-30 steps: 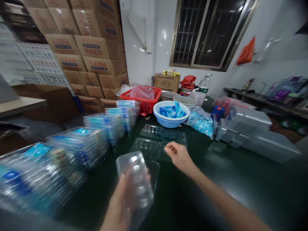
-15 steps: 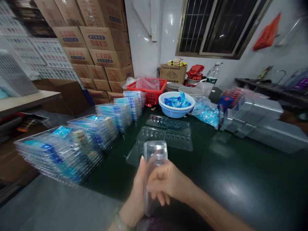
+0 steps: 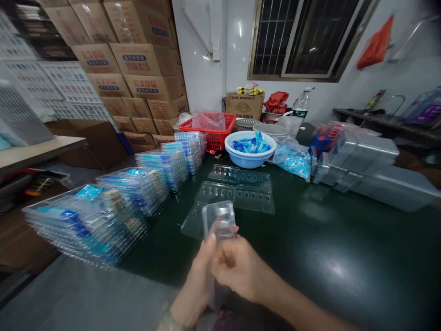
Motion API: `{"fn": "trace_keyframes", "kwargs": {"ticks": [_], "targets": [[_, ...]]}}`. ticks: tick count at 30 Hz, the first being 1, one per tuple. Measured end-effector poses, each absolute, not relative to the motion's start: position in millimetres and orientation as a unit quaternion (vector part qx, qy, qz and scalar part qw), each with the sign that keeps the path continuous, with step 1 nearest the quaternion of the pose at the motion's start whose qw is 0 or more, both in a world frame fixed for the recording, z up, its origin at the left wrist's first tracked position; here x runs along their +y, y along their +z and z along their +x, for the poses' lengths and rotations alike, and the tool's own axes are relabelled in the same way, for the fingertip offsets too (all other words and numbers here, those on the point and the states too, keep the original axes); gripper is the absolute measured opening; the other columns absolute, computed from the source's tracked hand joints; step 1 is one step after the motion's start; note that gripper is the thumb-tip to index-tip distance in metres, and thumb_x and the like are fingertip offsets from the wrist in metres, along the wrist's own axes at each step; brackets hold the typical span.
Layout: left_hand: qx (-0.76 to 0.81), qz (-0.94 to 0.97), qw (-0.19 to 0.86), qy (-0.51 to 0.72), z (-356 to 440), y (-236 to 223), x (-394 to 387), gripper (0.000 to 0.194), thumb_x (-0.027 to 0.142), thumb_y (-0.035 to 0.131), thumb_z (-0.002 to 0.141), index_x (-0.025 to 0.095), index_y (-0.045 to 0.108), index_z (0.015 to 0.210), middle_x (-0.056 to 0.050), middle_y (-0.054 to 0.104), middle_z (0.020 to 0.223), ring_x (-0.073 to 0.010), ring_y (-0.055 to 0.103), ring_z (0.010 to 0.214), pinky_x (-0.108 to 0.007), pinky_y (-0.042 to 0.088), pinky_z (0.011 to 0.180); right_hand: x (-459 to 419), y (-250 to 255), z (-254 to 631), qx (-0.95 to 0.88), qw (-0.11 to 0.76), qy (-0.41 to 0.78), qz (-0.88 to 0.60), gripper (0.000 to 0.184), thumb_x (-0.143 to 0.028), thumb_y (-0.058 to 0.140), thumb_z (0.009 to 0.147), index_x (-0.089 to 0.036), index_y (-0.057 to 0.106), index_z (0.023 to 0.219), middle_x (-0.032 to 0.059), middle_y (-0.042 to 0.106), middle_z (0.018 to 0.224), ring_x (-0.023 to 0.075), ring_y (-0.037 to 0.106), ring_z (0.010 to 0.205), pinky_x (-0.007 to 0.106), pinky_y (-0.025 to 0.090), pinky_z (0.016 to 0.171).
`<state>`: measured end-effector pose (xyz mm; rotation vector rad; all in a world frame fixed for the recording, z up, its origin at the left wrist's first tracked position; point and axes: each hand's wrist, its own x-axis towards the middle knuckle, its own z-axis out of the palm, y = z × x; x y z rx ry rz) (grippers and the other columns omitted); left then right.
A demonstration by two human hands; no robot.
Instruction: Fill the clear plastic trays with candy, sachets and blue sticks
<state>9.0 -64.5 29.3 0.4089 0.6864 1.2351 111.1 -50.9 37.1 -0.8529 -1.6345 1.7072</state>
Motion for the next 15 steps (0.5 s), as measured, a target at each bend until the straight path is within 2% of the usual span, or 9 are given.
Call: {"fn": "trace_keyframes", "kwargs": {"ticks": [3, 8, 11, 15], "targets": [[0.304, 0.197, 0.739, 0.568, 2, 27, -61, 0.050, 0.023, 0.050, 0.076, 0.019, 0.043, 0.125, -0.009, 0.064, 0.102, -0.0261, 0.058, 0.093, -0.035, 0.045, 0.080, -55, 54, 123, -0.638, 0.347, 0.594, -0.346, 0.015, -0.006, 0.046, 0.065, -0.016, 0.039, 0.056, -0.0058, 0.041, 0.053, 0.0044, 0.037, 0.047, 0.016, 0.028, 0.042], [0.287, 0.170, 0.737, 0.588, -39, 30, -52, 0.056, 0.033, 0.049, 0.073, 0.015, 0.043, 0.125, -0.014, 0.064, 0.103, -0.0335, 0.057, 0.094, -0.044, 0.044, 0.081, -58, 90, 183, -0.724, 0.310, 0.402, -0.467, 0.016, -0.009, 0.046, 0.066, -0.018, 0.039, 0.055, -0.0056, 0.040, 0.051, 0.0064, 0.036, 0.046, 0.018, 0.025, 0.042], [0.298, 0.173, 0.724, 0.598, -68, 31, -56, 0.065, 0.033, 0.053, 0.067, 0.021, 0.038, 0.129, -0.014, 0.061, 0.111, -0.0364, 0.053, 0.100, -0.047, 0.043, 0.082, -58, 82, 207, -0.807, 0.202, 0.252, -0.495, 0.015, -0.008, 0.045, 0.065, -0.018, 0.040, 0.056, -0.0048, 0.046, 0.052, 0.0077, 0.040, 0.048, 0.020, 0.025, 0.045], [0.377, 0.144, 0.723, 0.561, -91, 29, -71, 0.074, 0.029, 0.056, 0.065, 0.021, 0.027, 0.134, -0.015, 0.056, 0.117, -0.0393, 0.046, 0.109, -0.053, 0.039, 0.086, -41, 36, 204, -0.879, -0.006, 0.124, -0.460, 0.010, -0.010, 0.046, 0.067, -0.018, 0.049, 0.062, -0.0008, 0.056, 0.059, 0.0105, 0.046, 0.048, 0.024, 0.023, 0.046]]}}
